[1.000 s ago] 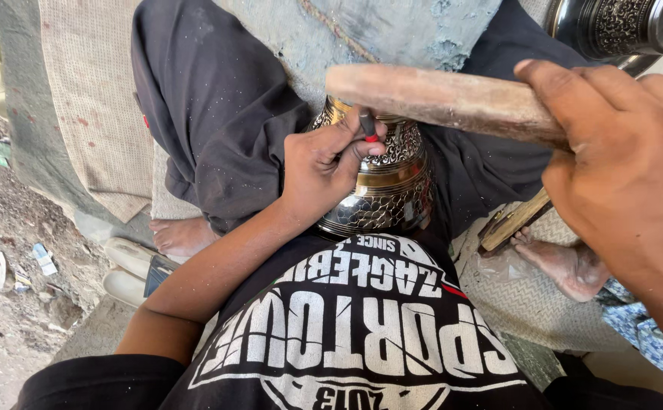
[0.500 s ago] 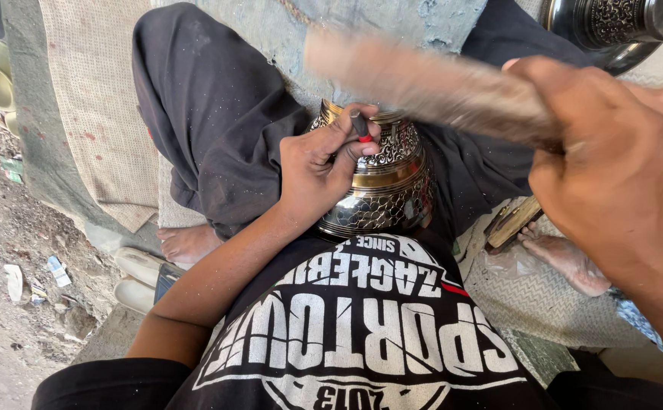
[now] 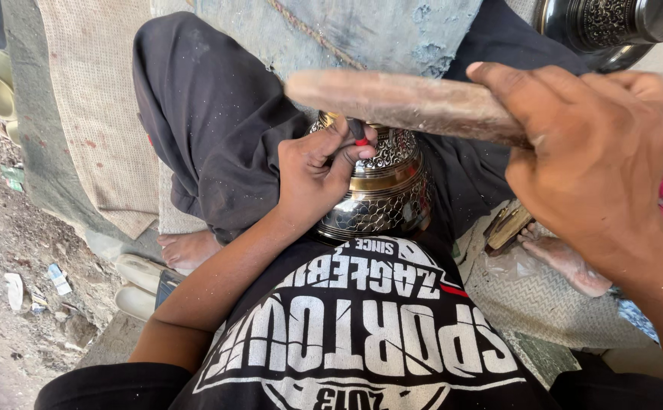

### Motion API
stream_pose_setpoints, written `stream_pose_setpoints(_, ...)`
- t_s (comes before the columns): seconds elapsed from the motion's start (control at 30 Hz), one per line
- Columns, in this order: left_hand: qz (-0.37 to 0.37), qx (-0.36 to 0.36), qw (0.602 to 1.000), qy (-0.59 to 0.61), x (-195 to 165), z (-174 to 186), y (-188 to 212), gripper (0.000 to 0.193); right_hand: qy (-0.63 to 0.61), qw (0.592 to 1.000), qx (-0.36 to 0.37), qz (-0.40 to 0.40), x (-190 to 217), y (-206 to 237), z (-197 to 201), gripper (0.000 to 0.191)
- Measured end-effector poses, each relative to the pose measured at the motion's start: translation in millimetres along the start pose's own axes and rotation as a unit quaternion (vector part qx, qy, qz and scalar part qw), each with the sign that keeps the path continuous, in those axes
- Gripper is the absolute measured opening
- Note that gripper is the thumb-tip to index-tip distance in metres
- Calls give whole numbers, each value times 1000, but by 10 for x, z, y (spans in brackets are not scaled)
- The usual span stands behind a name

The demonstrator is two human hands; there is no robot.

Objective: The person sits on the ground with a brass vessel on their lap and decorates its surface by hammering a punch against the metal, using a wooden mallet in the other hand. They reposition the punch repeatedly around the patterned band, then lift and turn the vessel at the end.

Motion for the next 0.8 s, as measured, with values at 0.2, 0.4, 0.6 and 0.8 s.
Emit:
stream_pose_setpoints(0.2,7,-2,999,36,-3,11,5,10,-25,1000,1,-2,85,-70,-7,52)
stream_pose_setpoints(0.4,-16,-3,1000,-9,-8,41,-10,28,173,985,27,1,116,-75,38,46)
stream_pose_setpoints(0.6,-85,47,995,-12,47,113,-66,42,-38,999,7,3,49,-172,228,46)
stream_pose_setpoints(0.8,-42,59,997,-28,104,107,-50,47,121,992,18,5,208,-216,169,33)
Point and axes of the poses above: each hand's wrist, its own y-axis away from the middle knuckle, its own z-axis out of the back of the hand, x = y × z, the point moved 2 cm from there along -y, towards the middle knuckle, and after that the axes turned 9 degrees about -z, right-handed, at the moved point
